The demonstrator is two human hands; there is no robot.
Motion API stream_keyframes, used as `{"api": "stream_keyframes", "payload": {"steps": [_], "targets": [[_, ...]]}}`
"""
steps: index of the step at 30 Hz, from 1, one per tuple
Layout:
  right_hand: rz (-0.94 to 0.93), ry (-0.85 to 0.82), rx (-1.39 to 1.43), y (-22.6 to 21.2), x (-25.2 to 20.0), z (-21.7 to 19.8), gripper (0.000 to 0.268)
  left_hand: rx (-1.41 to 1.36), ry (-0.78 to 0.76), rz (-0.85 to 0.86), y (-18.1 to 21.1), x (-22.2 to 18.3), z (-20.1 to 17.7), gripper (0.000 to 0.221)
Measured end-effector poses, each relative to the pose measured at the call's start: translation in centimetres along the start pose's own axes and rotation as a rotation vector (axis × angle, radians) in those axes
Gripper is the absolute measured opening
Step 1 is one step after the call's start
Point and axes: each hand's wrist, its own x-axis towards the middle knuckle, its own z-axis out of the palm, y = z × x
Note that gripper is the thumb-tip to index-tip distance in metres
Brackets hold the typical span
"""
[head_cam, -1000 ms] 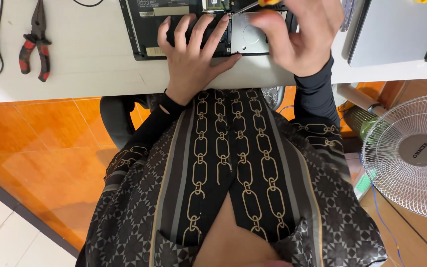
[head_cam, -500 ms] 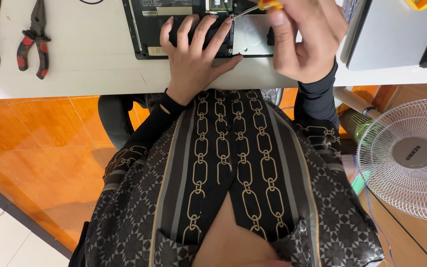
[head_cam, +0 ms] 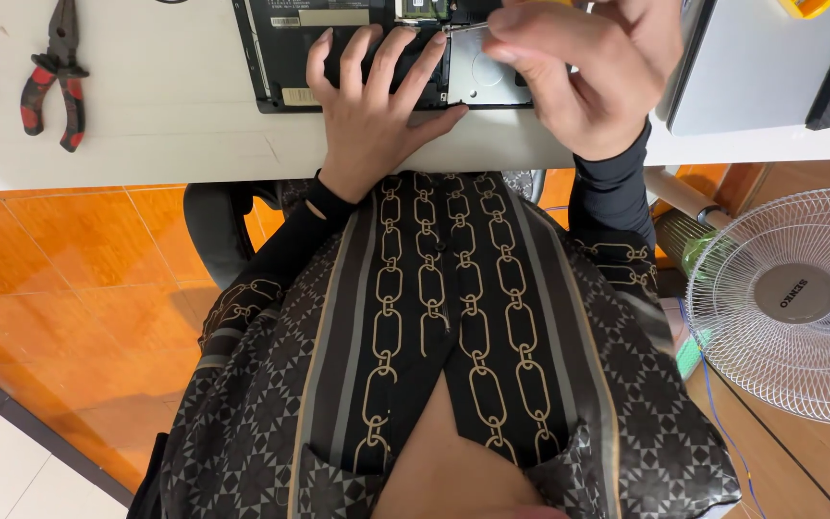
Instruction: Repair a laptop by loosening screws on the internal drive assembly using a screwdriver.
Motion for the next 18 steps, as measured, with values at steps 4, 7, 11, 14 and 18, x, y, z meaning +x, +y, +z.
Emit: {"api": "stream_keyframes", "payload": {"steps": [4, 7, 11, 14, 18], "targets": [[0.035, -0.021, -0.006, 0.8, -2.7, -0.1, 0.014, 0.001, 0.004, 0.000, -0.1, -0.1, 0.0, 0.065], [0.069, 0.008, -0.009, 1.0, -2.4, 0.2, 0.013, 0.006, -0.006, 0.006, -0.2, -0.3, 0.1, 0.066], [-0.012, 0.004, -0.032, 0.2, -1.3, 0.0, 0.015, 0.014, -0.013, 0.004, -0.1, -0.2, 0.1, 0.067], [0.110, -0.010, -0.027, 0.4, -3.0, -0.3, 0.017, 0.012, 0.003, 0.008, -0.1, -0.2, 0.1, 0.067], [0.136, 0.039, 0.045, 0.8, -2.6, 0.4, 0.013, 0.018, 0.009, 0.005, -0.1, -0.2, 0.2, 0.068]]}}
